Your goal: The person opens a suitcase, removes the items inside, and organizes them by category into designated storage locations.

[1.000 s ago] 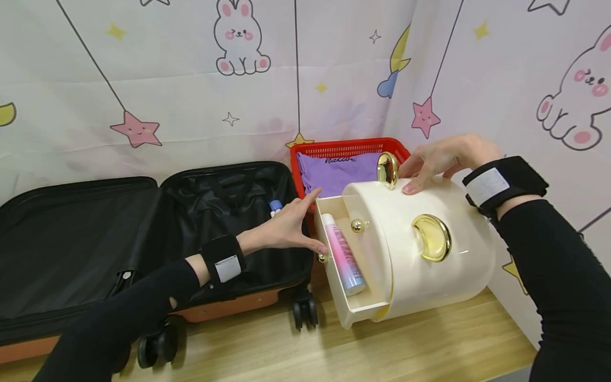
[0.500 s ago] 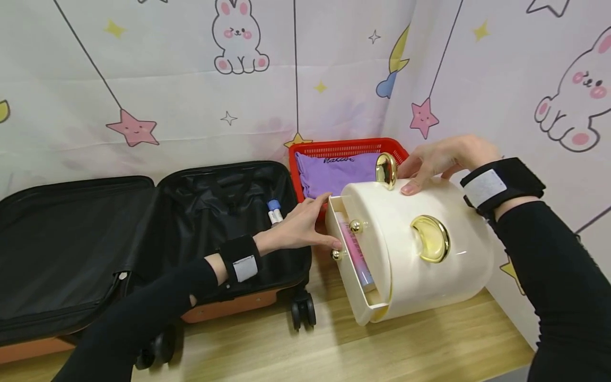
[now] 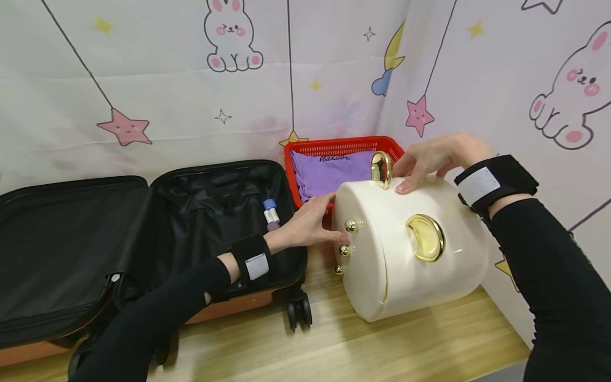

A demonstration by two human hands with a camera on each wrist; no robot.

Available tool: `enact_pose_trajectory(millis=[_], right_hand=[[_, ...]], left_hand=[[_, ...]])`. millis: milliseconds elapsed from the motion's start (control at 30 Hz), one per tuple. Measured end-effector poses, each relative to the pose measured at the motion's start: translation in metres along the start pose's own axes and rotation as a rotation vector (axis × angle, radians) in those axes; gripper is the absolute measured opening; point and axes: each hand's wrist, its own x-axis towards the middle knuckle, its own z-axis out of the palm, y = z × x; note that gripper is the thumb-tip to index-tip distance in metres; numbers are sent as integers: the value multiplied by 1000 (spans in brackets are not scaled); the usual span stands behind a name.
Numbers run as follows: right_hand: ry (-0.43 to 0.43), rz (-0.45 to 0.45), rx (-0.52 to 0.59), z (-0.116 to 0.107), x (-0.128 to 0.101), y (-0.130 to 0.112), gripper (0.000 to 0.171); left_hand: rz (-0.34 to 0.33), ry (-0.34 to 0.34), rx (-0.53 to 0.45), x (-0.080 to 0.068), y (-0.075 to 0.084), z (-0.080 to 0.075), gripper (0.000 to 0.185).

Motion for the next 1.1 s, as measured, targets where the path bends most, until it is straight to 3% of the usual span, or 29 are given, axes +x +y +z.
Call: enact_pose_trajectory(millis=[400, 600, 867, 1100], right_hand=[[-14, 15, -21, -4, 1, -4, 77], [-22, 11, -6, -3, 1, -2, 78], [-41, -9, 1, -3, 1, -2, 76], [-31, -19, -63, -4, 1, -3, 76]], left_hand=[[-24, 22, 88, 3, 0, -2, 100], [-20, -7, 88, 0, -5, -2, 93], [12, -56, 11, -6, -11, -4, 88], [-14, -109, 151, -16, -2, -5, 86]])
